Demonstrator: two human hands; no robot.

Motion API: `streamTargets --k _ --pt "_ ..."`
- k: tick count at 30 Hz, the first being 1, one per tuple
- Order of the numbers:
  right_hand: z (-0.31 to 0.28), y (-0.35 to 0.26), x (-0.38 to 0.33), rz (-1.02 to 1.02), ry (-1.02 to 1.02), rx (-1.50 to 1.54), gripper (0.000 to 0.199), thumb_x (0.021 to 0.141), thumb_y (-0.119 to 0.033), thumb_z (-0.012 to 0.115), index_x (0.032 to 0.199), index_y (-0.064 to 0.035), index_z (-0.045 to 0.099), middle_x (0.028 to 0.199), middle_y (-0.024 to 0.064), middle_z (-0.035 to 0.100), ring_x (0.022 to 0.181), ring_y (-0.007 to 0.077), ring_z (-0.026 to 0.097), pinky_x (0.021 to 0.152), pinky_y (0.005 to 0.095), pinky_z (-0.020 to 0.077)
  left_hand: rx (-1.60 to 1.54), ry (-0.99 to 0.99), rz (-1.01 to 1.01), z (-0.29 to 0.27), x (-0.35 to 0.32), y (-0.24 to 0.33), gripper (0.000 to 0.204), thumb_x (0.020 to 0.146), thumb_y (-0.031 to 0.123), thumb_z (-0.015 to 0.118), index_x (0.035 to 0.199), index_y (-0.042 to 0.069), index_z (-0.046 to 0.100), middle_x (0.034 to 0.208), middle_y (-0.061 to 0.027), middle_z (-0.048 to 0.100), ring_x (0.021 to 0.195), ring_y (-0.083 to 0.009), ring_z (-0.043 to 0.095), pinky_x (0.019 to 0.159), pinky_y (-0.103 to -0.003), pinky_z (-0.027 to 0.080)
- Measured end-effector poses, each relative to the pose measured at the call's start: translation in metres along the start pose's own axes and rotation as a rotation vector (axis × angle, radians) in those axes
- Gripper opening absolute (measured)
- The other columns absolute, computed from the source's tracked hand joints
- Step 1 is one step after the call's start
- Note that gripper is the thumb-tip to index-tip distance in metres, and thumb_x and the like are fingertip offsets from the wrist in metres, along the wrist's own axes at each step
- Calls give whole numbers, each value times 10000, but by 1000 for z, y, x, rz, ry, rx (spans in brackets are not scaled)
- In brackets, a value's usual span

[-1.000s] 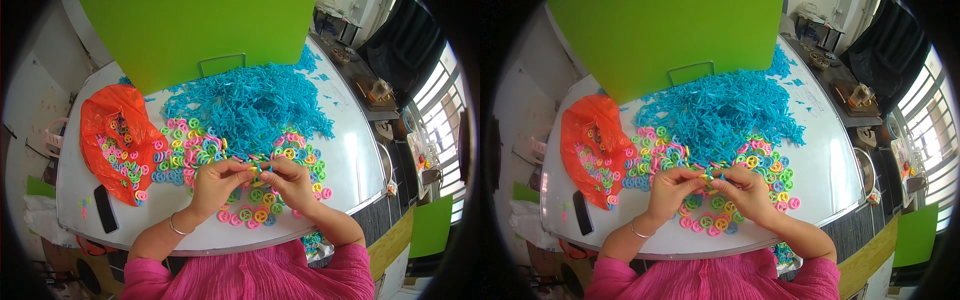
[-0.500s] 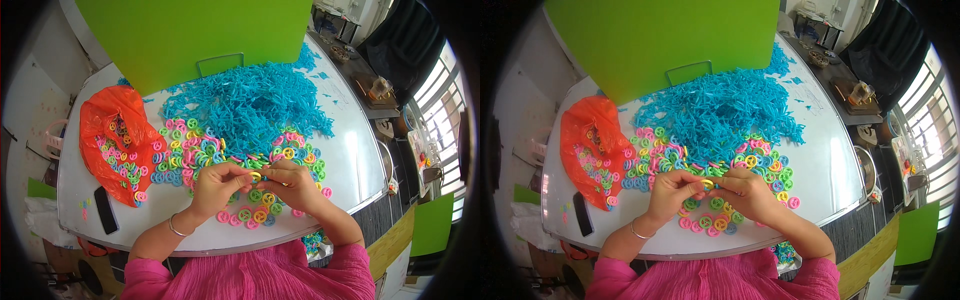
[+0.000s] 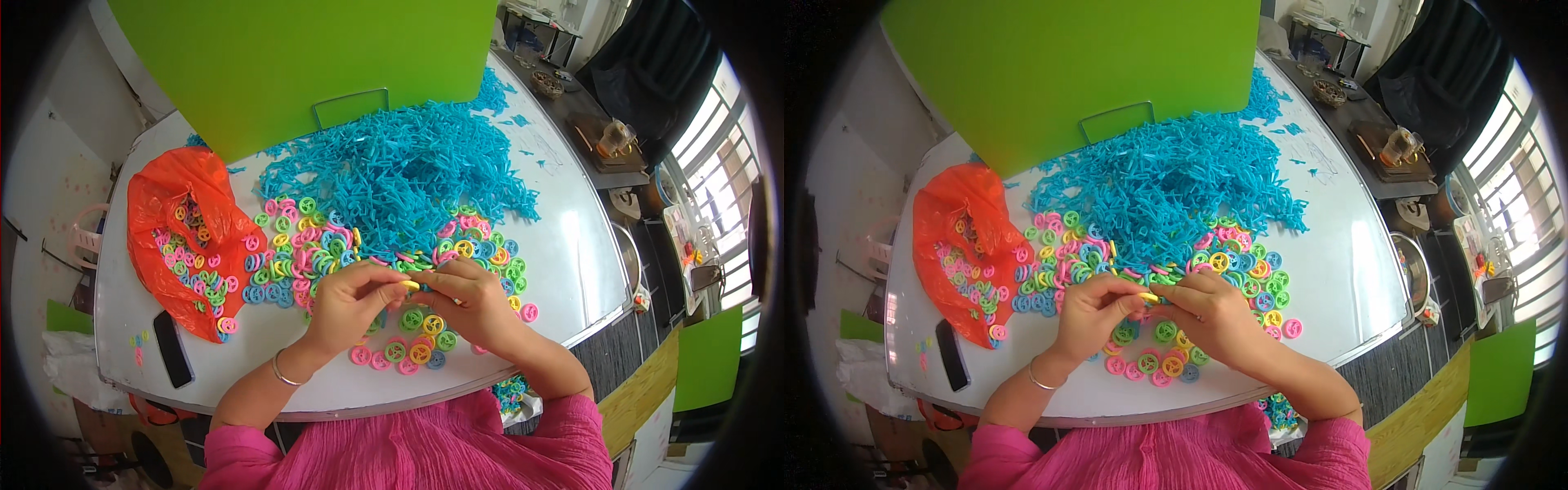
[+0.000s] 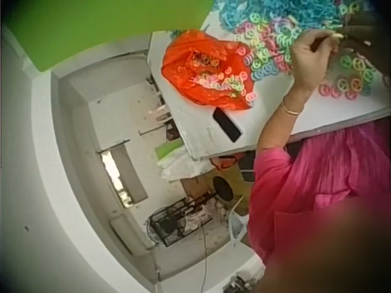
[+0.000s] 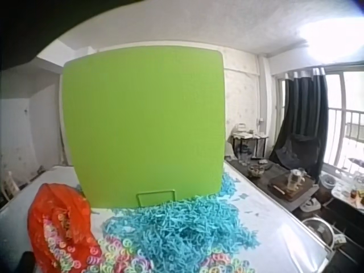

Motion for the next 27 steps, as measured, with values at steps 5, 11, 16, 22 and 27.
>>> streamTargets --k 5,11,16,22,27 --pt "-15 5 2 90 -22 80 356 742 -7 764 1087 -78 708 797 67 611 705 185 604 627 306 487 7 126 -97 -19 14 5 218 962 168 593 1064 -8 670 932 -50 655 834 -90 614 647 -224 509" --pt "-43 -6 -46 321 -502 278 403 726 -37 796 1114 -51 686 827 78 671 726 190 634 651 314 499 599 -28 27 -21 12 22 180 885 224 682 970 69 715 885 -67 633 764 -154 599 651 -296 486" --pt "-58 -16 -129 156 -1049 187 382 815 -176 752 1160 -42 658 1008 102 688 783 245 651 695 348 524 906 -13 144 -19 12 29 182 783 187 749 939 96 725 876 -76 589 879 -243 568 763 -361 448" --pt "-62 -22 -128 261 -991 236 465 855 -242 709 1276 -85 589 1024 128 663 859 259 653 746 380 541 1011 -122 45 -14 6 26 166 752 181 749 888 95 713 884 -77 569 954 -268 538 880 -384 432" --pt "-27 -23 -64 175 -756 224 359 860 -184 698 1196 -75 636 962 119 678 785 236 661 675 352 540 1080 -154 81 -11 4 13 150 742 171 749 865 96 707 898 -70 570 962 -271 533 890 -382 434"
Point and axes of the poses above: each hand's wrist, its own x-axis towards the middle knuckle, its own z-axis out of the palm, y = z × x, the point moved 10 cm from there along x, towards the middle knuckle
